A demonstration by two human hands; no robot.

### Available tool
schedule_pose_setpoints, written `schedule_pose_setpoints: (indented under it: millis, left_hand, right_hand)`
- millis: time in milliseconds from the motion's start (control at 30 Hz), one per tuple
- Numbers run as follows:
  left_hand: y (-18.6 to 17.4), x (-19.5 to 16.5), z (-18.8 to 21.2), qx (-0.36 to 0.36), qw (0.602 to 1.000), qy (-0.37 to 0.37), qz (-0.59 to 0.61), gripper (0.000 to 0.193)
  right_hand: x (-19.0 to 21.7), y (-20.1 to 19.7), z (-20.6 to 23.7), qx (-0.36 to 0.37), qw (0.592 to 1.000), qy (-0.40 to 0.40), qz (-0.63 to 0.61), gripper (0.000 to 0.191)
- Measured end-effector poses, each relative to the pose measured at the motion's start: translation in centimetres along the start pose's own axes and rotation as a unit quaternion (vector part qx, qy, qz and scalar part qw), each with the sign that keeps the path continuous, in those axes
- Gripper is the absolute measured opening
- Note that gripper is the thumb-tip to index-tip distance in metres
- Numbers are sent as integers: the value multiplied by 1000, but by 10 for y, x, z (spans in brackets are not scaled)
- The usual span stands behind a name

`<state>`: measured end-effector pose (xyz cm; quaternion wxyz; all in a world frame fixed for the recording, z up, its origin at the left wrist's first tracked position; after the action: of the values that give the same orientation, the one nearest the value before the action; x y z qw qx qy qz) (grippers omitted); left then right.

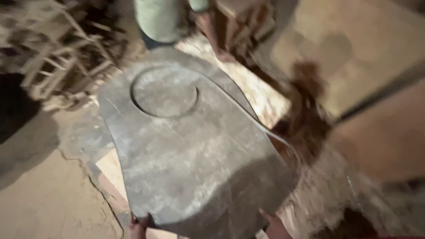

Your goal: The person presses a thin flexible strip along the curved edge of a large stone tabletop, working the strip around the perimeter by hand and smoothing it into place with their fingers.

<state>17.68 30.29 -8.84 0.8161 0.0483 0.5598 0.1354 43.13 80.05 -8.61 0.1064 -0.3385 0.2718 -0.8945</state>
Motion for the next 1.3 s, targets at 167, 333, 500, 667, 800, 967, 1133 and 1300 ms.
schedule_pose_setpoints:
  millis: [167,333,500,667,800,967,1133,1300]
  left_hand:
    - [-44,-46,-49,1,999,-45,-14,70]
    - [-63,-79,-102,45,998,-21,-45,68]
    - [-83,-106,-123,26,993,34,-107,69]
    - [-78,-125,-131,48,988,97,-114,68]
    - [-67,-106,-110,59,994,85,-23,73]
    - [-82,-55,-41,-62,997,20,-34,69]
    - [-79,40,70,-136,987,-83,-34,58]
    - [-19,101,190,-182,968,-55,-164,61]
  right_hand:
    - [12,117,59,103,883,64,-454,46]
    - [91,153,108,47,961,-218,-162,42]
    - [90,228,128,86,653,196,-726,35]
    - [109,236,135,227,718,140,-643,40]
    - [81,221,140,265,935,65,-225,49]
    - [63,163,125,222,971,-80,-40,35]
    - [36,77,66,210,971,-80,-79,24]
    - [32,-30,-37,136,987,-75,-30,25]
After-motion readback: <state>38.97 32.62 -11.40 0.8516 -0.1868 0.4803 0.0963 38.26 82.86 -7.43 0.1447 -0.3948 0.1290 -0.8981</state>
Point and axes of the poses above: each hand's wrist, its own z-axis away from the middle knuckle, its own y-axis out of the palm, x = y × z, the point moved 9 cm from there along -z, towards the middle knuckle, and after that the axes turned 1 degree about -x, right-handed, at the moved point
